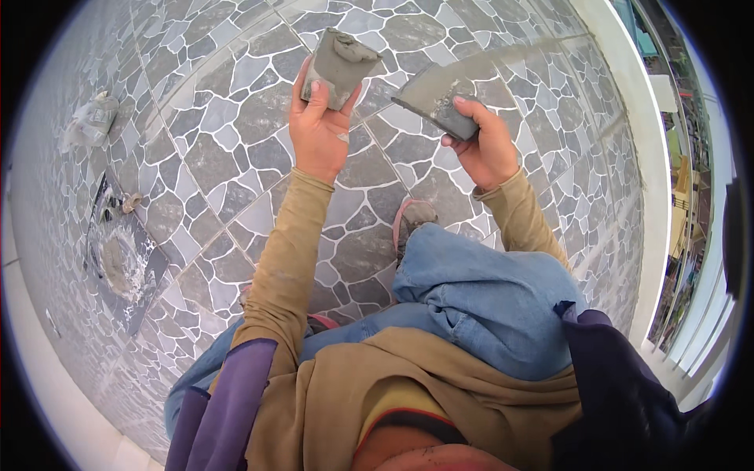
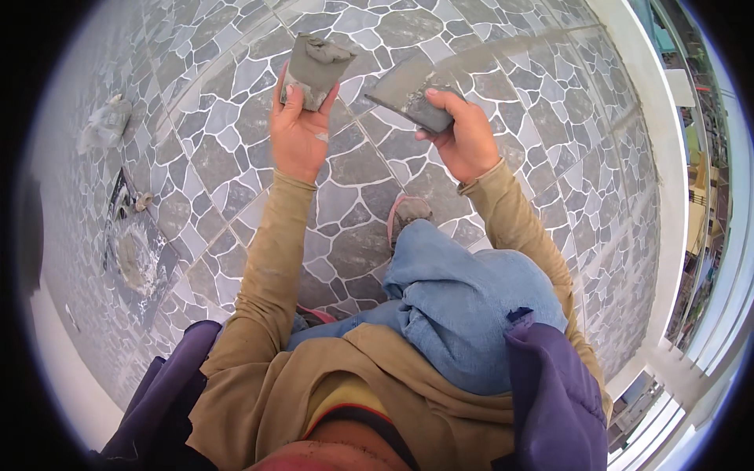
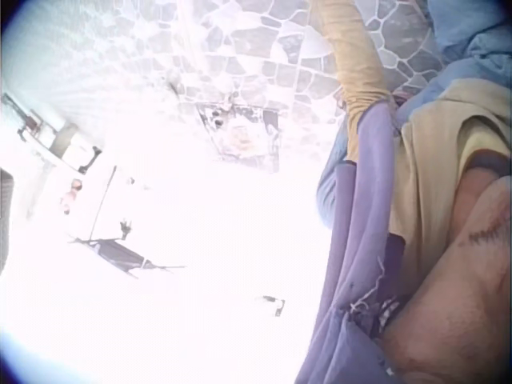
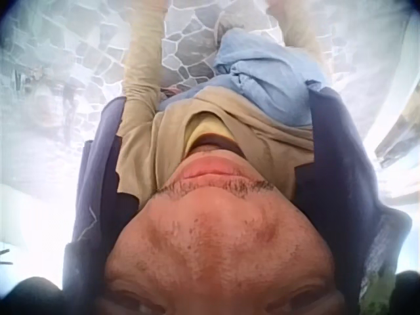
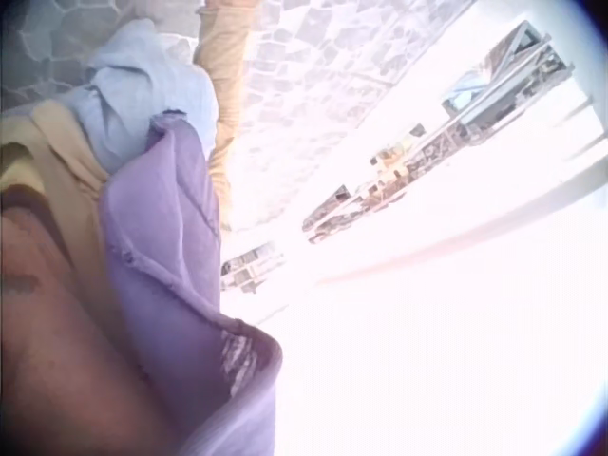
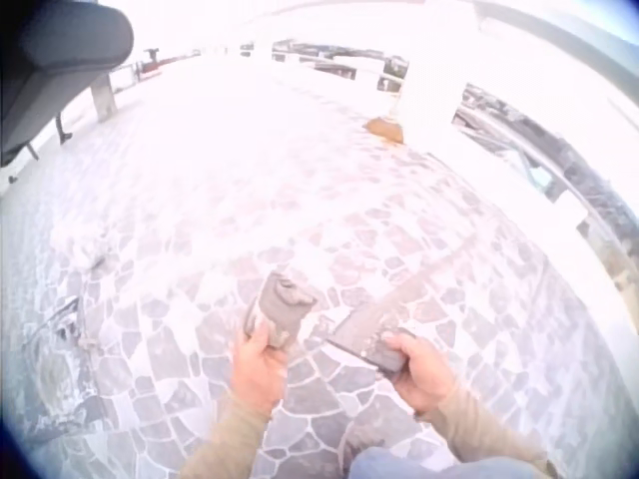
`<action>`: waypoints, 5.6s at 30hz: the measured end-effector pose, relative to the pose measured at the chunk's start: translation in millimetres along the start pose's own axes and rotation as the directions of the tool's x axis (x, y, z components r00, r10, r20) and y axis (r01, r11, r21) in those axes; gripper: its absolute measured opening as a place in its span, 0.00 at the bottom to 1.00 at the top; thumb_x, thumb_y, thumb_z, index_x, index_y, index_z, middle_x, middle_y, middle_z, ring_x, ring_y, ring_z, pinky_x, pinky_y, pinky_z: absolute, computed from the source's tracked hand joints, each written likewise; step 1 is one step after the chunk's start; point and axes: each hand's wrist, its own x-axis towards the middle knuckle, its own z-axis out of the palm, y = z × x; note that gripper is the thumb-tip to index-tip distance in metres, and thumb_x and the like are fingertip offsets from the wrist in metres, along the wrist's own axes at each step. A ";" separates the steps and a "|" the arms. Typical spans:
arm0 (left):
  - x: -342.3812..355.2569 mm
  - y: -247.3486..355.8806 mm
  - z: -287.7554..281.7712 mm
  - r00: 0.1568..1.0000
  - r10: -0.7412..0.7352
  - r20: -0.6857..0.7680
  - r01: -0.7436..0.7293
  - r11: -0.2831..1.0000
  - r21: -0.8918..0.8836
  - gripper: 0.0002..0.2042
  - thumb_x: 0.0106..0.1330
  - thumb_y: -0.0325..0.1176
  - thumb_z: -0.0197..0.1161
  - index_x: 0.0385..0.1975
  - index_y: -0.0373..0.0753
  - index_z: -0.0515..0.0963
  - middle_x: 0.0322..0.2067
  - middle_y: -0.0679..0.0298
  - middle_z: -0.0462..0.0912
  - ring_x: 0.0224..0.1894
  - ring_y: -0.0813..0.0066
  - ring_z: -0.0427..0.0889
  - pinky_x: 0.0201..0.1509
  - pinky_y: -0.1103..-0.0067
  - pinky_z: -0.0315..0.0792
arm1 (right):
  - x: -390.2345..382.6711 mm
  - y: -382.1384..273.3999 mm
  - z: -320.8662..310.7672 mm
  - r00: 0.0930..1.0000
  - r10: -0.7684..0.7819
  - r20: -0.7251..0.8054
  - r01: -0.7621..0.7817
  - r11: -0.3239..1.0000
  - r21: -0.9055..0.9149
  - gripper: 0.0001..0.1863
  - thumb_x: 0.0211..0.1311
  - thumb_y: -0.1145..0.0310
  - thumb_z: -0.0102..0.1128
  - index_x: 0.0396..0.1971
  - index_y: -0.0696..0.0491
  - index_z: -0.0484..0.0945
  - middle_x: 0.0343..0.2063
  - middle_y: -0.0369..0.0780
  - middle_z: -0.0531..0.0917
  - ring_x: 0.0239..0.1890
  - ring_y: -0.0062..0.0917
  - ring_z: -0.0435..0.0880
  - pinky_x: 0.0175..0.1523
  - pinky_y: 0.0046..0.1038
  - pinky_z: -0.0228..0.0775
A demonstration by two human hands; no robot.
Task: The person applies grout to the gaps between floor tiles using two small grout pieces, repeatedly rubbing the material into the seams.
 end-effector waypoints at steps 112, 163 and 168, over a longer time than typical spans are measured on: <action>-123.3 555.6 -356.2 0.768 0.474 -0.431 0.221 0.435 0.873 0.21 0.73 0.34 0.57 0.60 0.28 0.65 0.57 0.54 0.71 0.58 0.65 0.75 0.62 0.70 0.77 | 160.2 80.0 -108.5 0.903 -0.278 0.328 0.213 -0.374 -0.903 0.24 0.50 0.67 0.58 0.51 0.51 0.81 0.42 0.50 0.84 0.46 0.49 0.79 0.57 0.43 0.70; 0.1 321.9 -154.2 0.937 -0.142 -0.318 0.340 0.569 0.749 0.20 0.72 0.40 0.59 0.58 0.37 0.71 0.50 0.69 0.79 0.49 0.85 0.80 0.50 0.84 0.79 | 82.2 100.2 31.4 0.953 0.169 0.252 0.012 0.809 -0.588 0.16 0.55 0.70 0.65 0.41 0.63 0.79 0.35 0.43 0.85 0.38 0.30 0.85 0.38 0.31 0.81; -49.6 226.2 -101.1 0.836 -0.343 -0.427 0.548 0.529 0.647 0.26 0.70 0.41 0.60 0.64 0.38 0.65 0.48 0.71 0.78 0.45 0.87 0.80 0.41 0.85 0.82 | 50.8 55.8 30.9 0.905 0.151 0.397 -0.110 0.986 -0.126 0.23 0.54 0.79 0.63 0.53 0.65 0.73 0.42 0.44 0.83 0.43 0.32 0.84 0.49 0.38 0.83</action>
